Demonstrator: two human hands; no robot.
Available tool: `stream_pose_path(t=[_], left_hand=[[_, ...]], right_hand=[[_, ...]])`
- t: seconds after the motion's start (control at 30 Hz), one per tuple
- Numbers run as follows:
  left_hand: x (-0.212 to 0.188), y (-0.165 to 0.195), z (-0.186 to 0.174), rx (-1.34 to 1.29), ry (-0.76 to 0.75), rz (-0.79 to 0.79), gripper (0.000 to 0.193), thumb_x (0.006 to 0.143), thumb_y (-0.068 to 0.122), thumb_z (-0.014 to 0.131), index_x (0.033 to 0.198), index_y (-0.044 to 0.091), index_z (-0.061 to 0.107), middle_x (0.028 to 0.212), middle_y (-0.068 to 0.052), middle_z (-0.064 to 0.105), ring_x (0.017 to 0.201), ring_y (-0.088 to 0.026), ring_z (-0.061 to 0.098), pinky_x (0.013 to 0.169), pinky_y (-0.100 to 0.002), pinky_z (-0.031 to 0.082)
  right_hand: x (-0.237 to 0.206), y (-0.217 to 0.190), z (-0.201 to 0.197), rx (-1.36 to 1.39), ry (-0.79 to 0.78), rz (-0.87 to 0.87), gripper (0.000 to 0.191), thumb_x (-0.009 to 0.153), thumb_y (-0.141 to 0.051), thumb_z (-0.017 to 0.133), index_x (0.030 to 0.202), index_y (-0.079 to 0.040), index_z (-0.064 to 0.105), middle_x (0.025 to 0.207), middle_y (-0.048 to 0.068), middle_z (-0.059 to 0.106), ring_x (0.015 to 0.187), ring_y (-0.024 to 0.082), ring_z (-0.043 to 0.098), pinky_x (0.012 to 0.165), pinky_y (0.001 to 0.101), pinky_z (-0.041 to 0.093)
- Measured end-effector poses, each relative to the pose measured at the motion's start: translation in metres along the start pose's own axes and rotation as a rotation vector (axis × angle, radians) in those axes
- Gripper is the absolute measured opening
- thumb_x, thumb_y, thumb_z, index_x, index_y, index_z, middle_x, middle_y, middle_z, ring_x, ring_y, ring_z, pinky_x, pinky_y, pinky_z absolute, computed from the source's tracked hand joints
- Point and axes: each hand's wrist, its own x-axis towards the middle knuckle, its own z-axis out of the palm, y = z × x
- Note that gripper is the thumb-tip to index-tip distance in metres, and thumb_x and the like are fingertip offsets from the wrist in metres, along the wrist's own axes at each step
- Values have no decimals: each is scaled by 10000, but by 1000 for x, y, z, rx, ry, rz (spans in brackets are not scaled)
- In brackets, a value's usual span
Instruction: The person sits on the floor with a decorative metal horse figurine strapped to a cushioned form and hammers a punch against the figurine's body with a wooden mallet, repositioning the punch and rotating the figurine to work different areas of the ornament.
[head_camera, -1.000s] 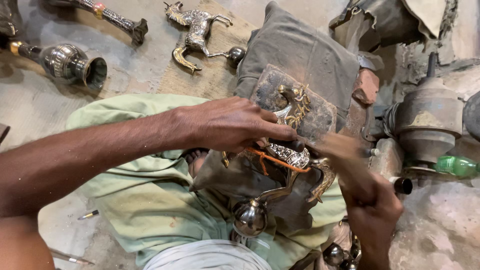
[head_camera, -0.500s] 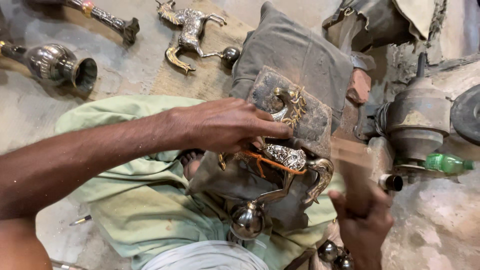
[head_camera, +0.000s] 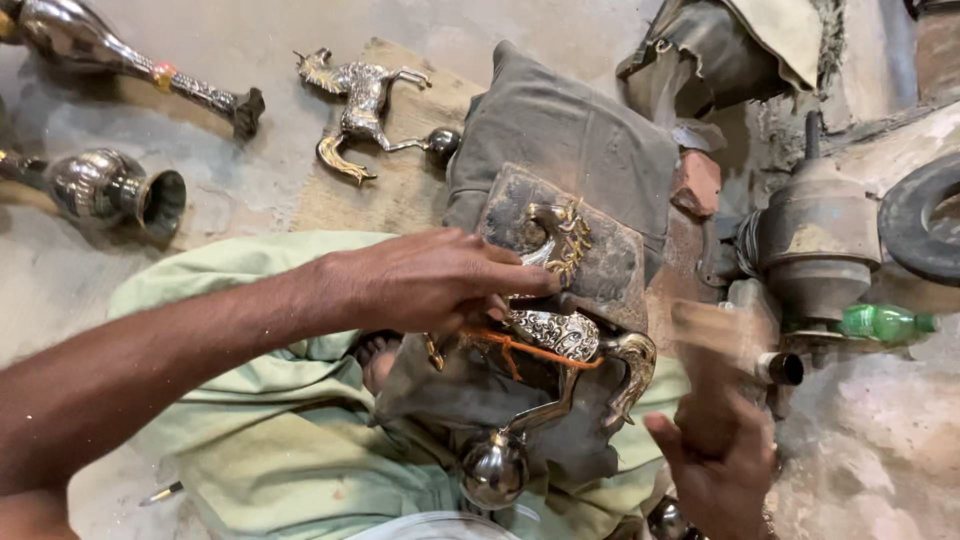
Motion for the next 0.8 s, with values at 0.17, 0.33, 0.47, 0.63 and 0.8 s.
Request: stream_pose_path(t=[0.17, 0.33, 0.47, 0.63, 0.8], left_hand=[[-3, -2, -1, -20, 4, 15, 562, 828, 104, 751, 1336, 218, 539, 1086, -44, 751, 728, -206, 760, 634, -373, 631], [-11, 2, -7, -10, -25, -24, 557, 851, 83, 732, 1362, 232, 569, 1033, -38, 762, 777, -215, 761, 624, -417, 601], [-14, 7, -15, 20, 22, 38, 581, 844, 78, 731, 1390, 204, 576, 1117, -73, 747, 785, -271, 741, 661, -452, 579], [-11, 9, -17, -12, -80, -111, 589, 848, 147, 735, 1407, 227, 571, 1052, -64, 746, 762, -287, 743, 663, -473, 563], [-12, 9, -16, -20, -4, -6, 511, 862, 63, 674, 1351, 193, 604, 1088, -78, 752, 829, -295, 753, 661, -474, 572]], right_hand=[[-2, 6, 5, -393, -119, -56, 689, 718, -289, 862, 1296, -85, 547, 819, 121, 700, 748, 177, 678, 670, 350, 526], [-6, 7, 8, -255, -71, -66, 710, 690, -287, 876, 1275, -80, 532, 838, 115, 697, 738, 150, 692, 647, 332, 542], [-9, -5, 10, -63, -98, -9, 630, 754, -230, 863, 1272, -69, 543, 836, 131, 676, 737, 155, 678, 633, 349, 547], [-10, -5, 8, -317, -257, -68, 654, 708, -233, 888, 1239, -58, 548, 796, 168, 713, 694, 267, 705, 576, 427, 563], [-20, 15, 16, -109, -208, 162, 702, 762, -262, 862, 1319, -52, 490, 844, 112, 700, 660, 207, 725, 603, 387, 608]])
